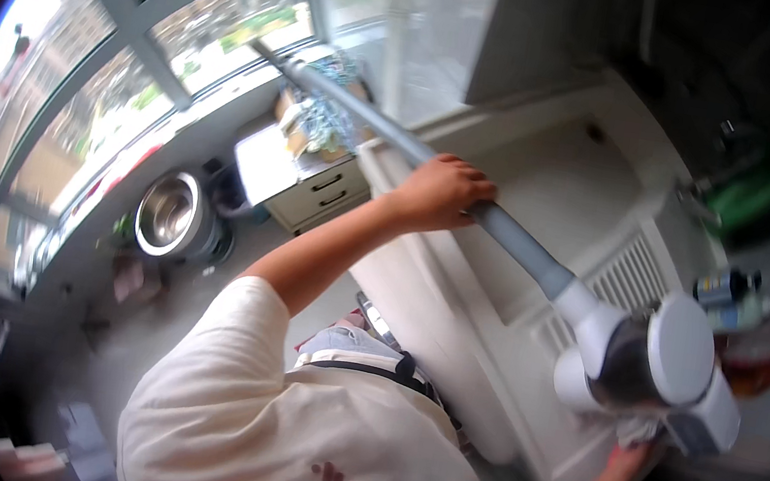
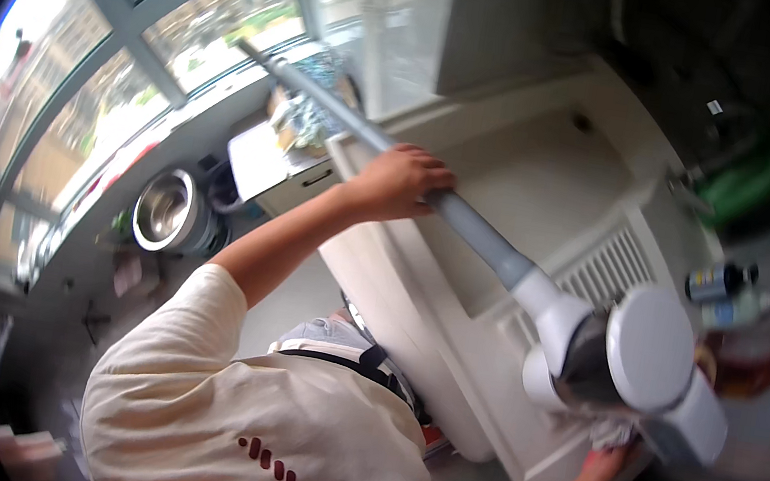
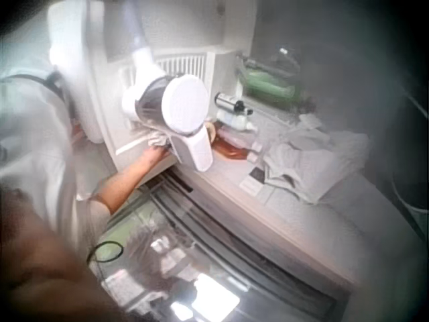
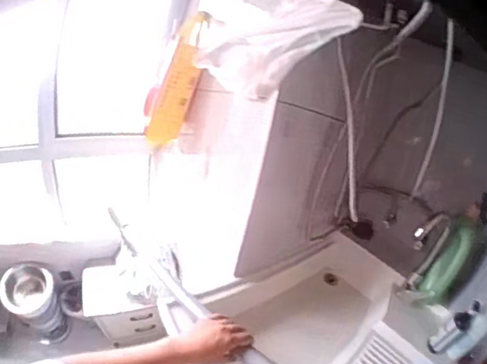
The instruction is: The person assembles a handheld cleaning device by attaching a long gray tube to a white motor unit, then securing a gray microfiber pad onto the device's head. The person manipulates the device components and the pad by hand to complete the assembly.
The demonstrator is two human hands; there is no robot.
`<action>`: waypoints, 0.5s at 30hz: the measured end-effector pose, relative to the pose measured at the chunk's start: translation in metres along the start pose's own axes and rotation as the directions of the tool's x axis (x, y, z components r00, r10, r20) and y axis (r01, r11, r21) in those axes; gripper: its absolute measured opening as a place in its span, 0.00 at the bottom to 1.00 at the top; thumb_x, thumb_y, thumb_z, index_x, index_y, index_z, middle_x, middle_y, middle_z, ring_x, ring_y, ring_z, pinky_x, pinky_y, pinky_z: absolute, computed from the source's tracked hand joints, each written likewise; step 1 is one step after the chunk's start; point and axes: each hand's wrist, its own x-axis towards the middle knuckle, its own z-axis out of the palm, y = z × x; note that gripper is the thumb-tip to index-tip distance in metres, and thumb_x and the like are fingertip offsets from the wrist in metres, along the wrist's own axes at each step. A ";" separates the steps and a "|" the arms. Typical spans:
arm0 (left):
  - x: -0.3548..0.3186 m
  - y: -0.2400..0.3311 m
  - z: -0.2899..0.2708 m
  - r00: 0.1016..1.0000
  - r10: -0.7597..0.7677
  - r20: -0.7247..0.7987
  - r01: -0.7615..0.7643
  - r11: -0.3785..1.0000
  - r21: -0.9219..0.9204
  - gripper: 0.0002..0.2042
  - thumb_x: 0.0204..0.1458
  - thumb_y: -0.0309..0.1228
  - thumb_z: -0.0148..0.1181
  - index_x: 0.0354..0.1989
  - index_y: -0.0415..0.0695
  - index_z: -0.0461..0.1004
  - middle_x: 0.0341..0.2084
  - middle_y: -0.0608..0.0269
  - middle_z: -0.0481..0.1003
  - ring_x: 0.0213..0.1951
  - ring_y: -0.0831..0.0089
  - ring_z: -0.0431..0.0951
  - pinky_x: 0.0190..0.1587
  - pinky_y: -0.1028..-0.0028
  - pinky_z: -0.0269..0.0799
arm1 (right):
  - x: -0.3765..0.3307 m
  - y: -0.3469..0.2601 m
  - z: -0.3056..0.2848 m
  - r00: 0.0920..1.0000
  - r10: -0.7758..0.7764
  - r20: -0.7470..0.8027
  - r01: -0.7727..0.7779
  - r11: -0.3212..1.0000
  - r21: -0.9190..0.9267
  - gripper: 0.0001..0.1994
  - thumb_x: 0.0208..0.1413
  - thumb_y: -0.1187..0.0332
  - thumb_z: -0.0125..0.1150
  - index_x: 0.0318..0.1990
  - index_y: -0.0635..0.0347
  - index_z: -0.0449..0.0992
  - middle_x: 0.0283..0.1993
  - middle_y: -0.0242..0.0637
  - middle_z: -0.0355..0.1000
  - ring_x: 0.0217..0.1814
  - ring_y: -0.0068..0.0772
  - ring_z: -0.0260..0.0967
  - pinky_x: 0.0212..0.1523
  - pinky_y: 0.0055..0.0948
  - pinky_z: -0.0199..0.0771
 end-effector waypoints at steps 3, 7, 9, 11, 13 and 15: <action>0.003 0.006 0.015 0.997 -0.020 -0.080 0.022 0.999 0.026 0.14 0.37 0.33 0.67 0.36 0.50 0.74 0.33 0.65 0.75 0.44 0.64 0.76 0.51 0.64 0.66 | 0.006 -0.005 0.000 0.999 -0.009 0.052 0.008 1.000 0.019 0.20 0.62 0.55 0.49 0.56 0.57 0.68 0.51 0.37 0.68 0.51 0.33 0.67 0.53 0.35 0.65; 0.006 0.012 0.014 0.992 -0.077 -0.103 0.082 0.996 0.043 0.10 0.37 0.31 0.65 0.30 0.50 0.73 0.29 0.68 0.74 0.40 0.66 0.76 0.46 0.65 0.66 | 0.020 0.000 -0.022 0.991 -0.065 0.113 0.070 0.997 -0.044 0.28 0.63 0.52 0.45 0.65 0.58 0.60 0.67 0.41 0.59 0.69 0.40 0.56 0.71 0.43 0.48; 0.005 0.014 0.013 0.990 -0.102 -0.097 0.107 0.993 0.052 0.09 0.37 0.30 0.65 0.30 0.50 0.74 0.29 0.68 0.74 0.40 0.66 0.76 0.45 0.65 0.66 | 0.031 0.003 0.003 0.958 -0.027 -0.286 0.036 0.999 0.024 0.29 0.64 0.51 0.42 0.65 0.60 0.60 0.66 0.41 0.60 0.67 0.40 0.58 0.69 0.42 0.51; 0.007 0.011 0.015 0.990 -0.116 -0.081 0.121 0.991 0.060 0.09 0.37 0.30 0.64 0.30 0.50 0.74 0.28 0.68 0.74 0.39 0.66 0.76 0.44 0.65 0.65 | 0.036 0.004 0.023 0.872 -0.017 -0.488 0.052 0.997 0.058 0.29 0.64 0.50 0.41 0.65 0.61 0.59 0.66 0.42 0.60 0.67 0.40 0.58 0.69 0.42 0.53; 0.008 0.010 0.016 0.989 -0.093 -0.112 0.098 0.994 0.040 0.09 0.37 0.30 0.64 0.29 0.50 0.74 0.27 0.68 0.74 0.38 0.66 0.76 0.45 0.65 0.66 | 0.040 0.005 0.031 0.854 -0.057 -0.516 0.101 0.993 0.058 0.30 0.64 0.49 0.41 0.66 0.61 0.58 0.68 0.42 0.58 0.69 0.41 0.56 0.70 0.42 0.51; 0.007 0.008 0.014 0.991 -0.076 -0.111 0.077 0.997 0.001 0.10 0.38 0.31 0.64 0.32 0.51 0.74 0.29 0.67 0.75 0.40 0.65 0.76 0.47 0.64 0.66 | 0.042 0.006 0.021 0.881 -0.051 -0.470 0.097 0.993 0.073 0.30 0.64 0.49 0.40 0.66 0.61 0.58 0.67 0.42 0.59 0.68 0.41 0.57 0.70 0.42 0.52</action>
